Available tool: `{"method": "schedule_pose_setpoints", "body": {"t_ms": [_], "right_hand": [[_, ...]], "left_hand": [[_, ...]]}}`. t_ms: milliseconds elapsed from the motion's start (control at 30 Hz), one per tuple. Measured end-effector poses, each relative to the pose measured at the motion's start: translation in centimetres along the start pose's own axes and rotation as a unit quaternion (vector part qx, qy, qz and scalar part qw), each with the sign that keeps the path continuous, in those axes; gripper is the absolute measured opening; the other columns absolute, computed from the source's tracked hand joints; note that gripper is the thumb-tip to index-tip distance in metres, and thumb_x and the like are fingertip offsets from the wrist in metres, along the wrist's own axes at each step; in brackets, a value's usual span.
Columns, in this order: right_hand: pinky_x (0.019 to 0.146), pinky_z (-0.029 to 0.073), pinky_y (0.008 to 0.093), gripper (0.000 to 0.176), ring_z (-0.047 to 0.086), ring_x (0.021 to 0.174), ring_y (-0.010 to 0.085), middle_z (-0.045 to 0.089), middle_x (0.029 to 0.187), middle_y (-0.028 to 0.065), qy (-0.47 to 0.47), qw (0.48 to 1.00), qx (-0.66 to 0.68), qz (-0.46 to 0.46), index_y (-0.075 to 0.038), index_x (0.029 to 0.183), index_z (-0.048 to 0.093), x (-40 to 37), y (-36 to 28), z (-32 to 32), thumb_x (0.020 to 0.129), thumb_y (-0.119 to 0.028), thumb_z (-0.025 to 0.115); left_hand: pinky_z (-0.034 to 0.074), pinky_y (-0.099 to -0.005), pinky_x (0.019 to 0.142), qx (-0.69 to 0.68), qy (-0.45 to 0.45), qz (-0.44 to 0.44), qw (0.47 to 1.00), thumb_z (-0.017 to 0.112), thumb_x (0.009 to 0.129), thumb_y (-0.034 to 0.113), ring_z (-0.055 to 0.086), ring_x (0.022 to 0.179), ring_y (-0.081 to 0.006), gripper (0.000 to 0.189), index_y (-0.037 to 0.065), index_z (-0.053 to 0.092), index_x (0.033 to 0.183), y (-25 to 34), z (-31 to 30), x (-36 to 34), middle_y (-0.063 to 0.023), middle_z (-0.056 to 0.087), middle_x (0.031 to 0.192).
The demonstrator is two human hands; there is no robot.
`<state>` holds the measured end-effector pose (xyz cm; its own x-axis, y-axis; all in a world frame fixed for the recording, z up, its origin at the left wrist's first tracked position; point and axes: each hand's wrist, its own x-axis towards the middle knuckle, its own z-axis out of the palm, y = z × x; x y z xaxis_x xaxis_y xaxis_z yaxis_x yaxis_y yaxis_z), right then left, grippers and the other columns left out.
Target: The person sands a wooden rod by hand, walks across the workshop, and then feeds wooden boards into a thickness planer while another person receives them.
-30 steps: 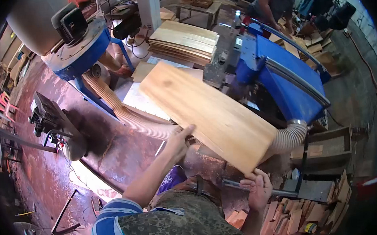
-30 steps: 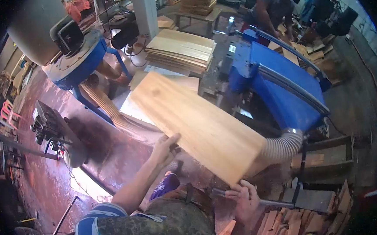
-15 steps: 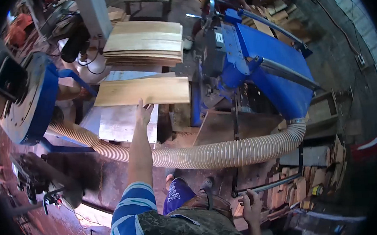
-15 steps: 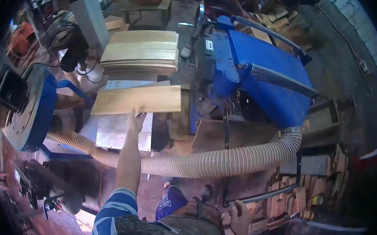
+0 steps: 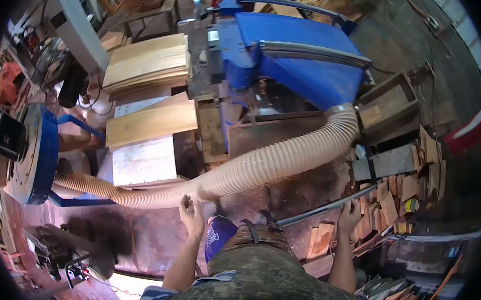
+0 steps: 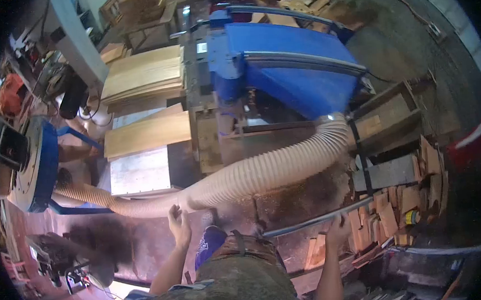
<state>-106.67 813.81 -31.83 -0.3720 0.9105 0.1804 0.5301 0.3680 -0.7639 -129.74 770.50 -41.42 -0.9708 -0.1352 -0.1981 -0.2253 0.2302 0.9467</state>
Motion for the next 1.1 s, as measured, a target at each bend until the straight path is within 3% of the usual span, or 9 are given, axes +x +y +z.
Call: {"method": "schedule_pose_setpoints", "body": {"t_ms": [100, 233, 300, 367, 400, 533, 667, 833, 1100], "right_hand": [[0.085, 0.051, 0.0370, 0.029, 0.066, 0.090, 0.0307, 0.069, 0.097, 0.0150, 0.061, 0.991, -0.051, -0.103, 0.001, 0.113, 0.064, 6.4, 4.7, 1.3, 0.094, -0.020, 0.058], [0.082, 0.051, 0.0430, 0.026, 0.066, 0.093, 0.0373, 0.069, 0.096, 0.0190, 0.044, 0.996, -0.071, -0.033, -0.005, 0.108, 0.066, 8.6, 4.3, 3.1, 0.091, -0.022, 0.058], [0.080, 0.051, 0.0456, 0.022, 0.065, 0.091, 0.0389, 0.069, 0.096, 0.0189, 0.034, 0.986, -0.064, -0.150, -0.004, 0.103, 0.066, 9.5, 7.4, 4.7, 0.090, -0.019, 0.057], [0.080, 0.051, 0.0473, 0.020, 0.064, 0.091, 0.0406, 0.068, 0.097, 0.0198, 0.029, 0.988, -0.052, -0.139, -0.003, 0.101, 0.065, 9.5, 7.0, 4.4, 0.089, -0.016, 0.056], [0.081, 0.051, 0.0478, 0.020, 0.064, 0.091, 0.0408, 0.068, 0.098, 0.0205, 0.044, 0.985, -0.042, -0.159, -0.003, 0.101, 0.065, 9.7, 7.1, 4.3, 0.089, -0.016, 0.056], [0.080, 0.051, 0.0477, 0.020, 0.064, 0.091, 0.0410, 0.067, 0.096, 0.0210, 0.022, 0.987, -0.038, -0.156, -0.004, 0.102, 0.064, 9.7, 7.2, 3.6, 0.088, -0.015, 0.056], [0.077, 0.052, 0.0480, 0.019, 0.065, 0.088, 0.0409, 0.068, 0.095, 0.0202, 0.025, 0.988, -0.021, -0.152, -0.004, 0.101, 0.064, 9.6, 7.0, 3.2, 0.088, -0.015, 0.056], [0.073, 0.053, 0.0480, 0.016, 0.066, 0.084, 0.0405, 0.069, 0.091, 0.0192, 0.015, 0.984, -0.020, -0.178, -0.005, 0.097, 0.065, 9.6, 6.6, 3.0, 0.086, -0.014, 0.057], [0.075, 0.051, 0.0483, 0.016, 0.065, 0.084, 0.0396, 0.068, 0.088, 0.0193, 0.010, 0.985, -0.024, -0.171, -0.006, 0.096, 0.065, 9.6, 6.7, 3.2, 0.087, -0.015, 0.056]], "left_hand": [[0.043, -0.0393, 0.100, -0.004, -0.044, 0.078, 0.996, 0.061, 0.091, 0.010, 0.050, 0.121, -0.0274, 0.057, -0.003, 0.036, 0.141, 3.3, 3.6, -6.2, -0.0202, 0.048, 0.134], [0.043, -0.0366, 0.101, -0.067, -0.117, 0.066, 0.989, 0.065, 0.089, 0.012, 0.050, 0.121, -0.0269, 0.063, -0.005, 0.035, 0.141, 9.4, 10.6, -12.2, -0.0204, 0.046, 0.134], [0.044, -0.0370, 0.101, -0.045, -0.141, 0.078, 0.986, 0.065, 0.088, 0.013, 0.050, 0.120, -0.0276, 0.067, -0.005, 0.031, 0.143, 8.6, 14.2, -13.2, -0.0211, 0.044, 0.136], [0.041, -0.0404, 0.104, -0.021, -0.155, 0.073, 0.985, 0.067, 0.086, 0.014, 0.049, 0.122, -0.0317, 0.071, -0.006, 0.031, 0.143, 9.2, 17.3, -14.9, -0.0228, 0.043, 0.136], [0.037, -0.0461, 0.107, 0.098, -0.146, 0.146, 0.974, 0.069, 0.082, 0.013, 0.044, 0.126, -0.0392, 0.075, -0.006, 0.030, 0.144, 10.1, 18.0, -15.4, -0.0261, 0.038, 0.137], [0.034, -0.0486, 0.109, 0.200, -0.078, 0.248, 0.945, 0.067, 0.080, 0.012, 0.036, 0.130, -0.0465, 0.076, -0.007, 0.030, 0.143, 6.7, 20.5, -14.9, -0.0312, 0.028, 0.142], [0.032, -0.0471, 0.111, 0.258, -0.083, 0.225, 0.936, 0.065, 0.081, 0.012, 0.037, 0.130, -0.0420, 0.076, -0.007, 0.027, 0.144, 7.7, 21.4, -15.6, -0.0286, 0.030, 0.142], [0.050, -0.0428, 0.091, 0.234, -0.079, 0.211, 0.946, 0.063, 0.081, 0.010, 0.053, 0.115, -0.0371, 0.076, -0.002, 0.027, 0.147, 5.4, 21.6, -14.5, -0.0250, 0.031, 0.143], [0.052, -0.0404, 0.087, 0.208, -0.072, 0.195, 0.956, 0.064, 0.081, 0.009, 0.055, 0.110, -0.0362, 0.076, -0.004, 0.027, 0.146, 5.7, 21.6, -14.6, -0.0242, 0.034, 0.140]]}}
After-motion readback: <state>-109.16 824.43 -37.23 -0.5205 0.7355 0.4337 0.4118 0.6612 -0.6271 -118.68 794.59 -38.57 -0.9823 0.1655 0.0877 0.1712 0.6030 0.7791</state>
